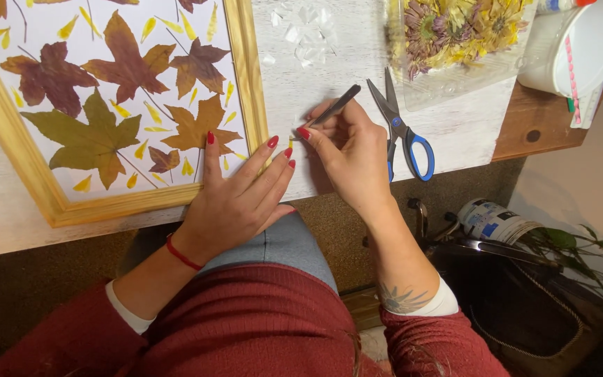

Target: The recorder is placing small leaf cutouts into a picture frame to create a decorative arrangement.

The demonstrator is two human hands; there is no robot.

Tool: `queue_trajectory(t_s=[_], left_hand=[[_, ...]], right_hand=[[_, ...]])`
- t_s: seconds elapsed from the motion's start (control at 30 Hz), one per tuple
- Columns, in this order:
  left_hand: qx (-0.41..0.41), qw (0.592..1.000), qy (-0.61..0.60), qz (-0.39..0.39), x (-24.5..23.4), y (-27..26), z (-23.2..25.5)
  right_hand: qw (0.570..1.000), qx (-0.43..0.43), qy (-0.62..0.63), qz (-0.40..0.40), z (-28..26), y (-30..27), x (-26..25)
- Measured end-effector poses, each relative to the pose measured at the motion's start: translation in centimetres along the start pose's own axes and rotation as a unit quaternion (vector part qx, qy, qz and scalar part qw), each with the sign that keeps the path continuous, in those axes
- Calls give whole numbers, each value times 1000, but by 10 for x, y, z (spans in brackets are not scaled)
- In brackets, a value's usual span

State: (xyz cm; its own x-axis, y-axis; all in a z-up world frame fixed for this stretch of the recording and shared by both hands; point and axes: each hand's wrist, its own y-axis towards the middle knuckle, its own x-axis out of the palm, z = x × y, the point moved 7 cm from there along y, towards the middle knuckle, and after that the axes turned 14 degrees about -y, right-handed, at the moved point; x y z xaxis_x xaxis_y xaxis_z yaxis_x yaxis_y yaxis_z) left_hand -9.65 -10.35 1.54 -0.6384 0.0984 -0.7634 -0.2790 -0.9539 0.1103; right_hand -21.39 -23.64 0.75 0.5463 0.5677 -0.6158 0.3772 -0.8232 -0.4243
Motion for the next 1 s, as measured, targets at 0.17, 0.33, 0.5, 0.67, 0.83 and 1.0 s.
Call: queue_trajectory(t_s=[0.17, 0.33, 0.5, 0.67, 0.83, 1.0], left_hand=[[17, 1000, 3, 25, -4, -5, -1], [30, 995, -33, 86, -28, -28, -2], [1, 987, -58, 152, -43, -59, -24], [-86, 978, -32, 188, -65, -74, -55], [-132, 973, -43, 185, -66, -76, -71], [-155, 974, -28, 164, -61, -75, -77]], right_hand=[[999, 27, 21, -7, 7, 0, 1], [990, 21, 134, -33, -8, 10, 5], [981, 27, 185, -46, -45, 31, 42], [981, -54, 184, -30, -77, 49, 71], [990, -54, 126, -28, -84, 57, 82], [990, -49, 127, -31, -88, 58, 86]])
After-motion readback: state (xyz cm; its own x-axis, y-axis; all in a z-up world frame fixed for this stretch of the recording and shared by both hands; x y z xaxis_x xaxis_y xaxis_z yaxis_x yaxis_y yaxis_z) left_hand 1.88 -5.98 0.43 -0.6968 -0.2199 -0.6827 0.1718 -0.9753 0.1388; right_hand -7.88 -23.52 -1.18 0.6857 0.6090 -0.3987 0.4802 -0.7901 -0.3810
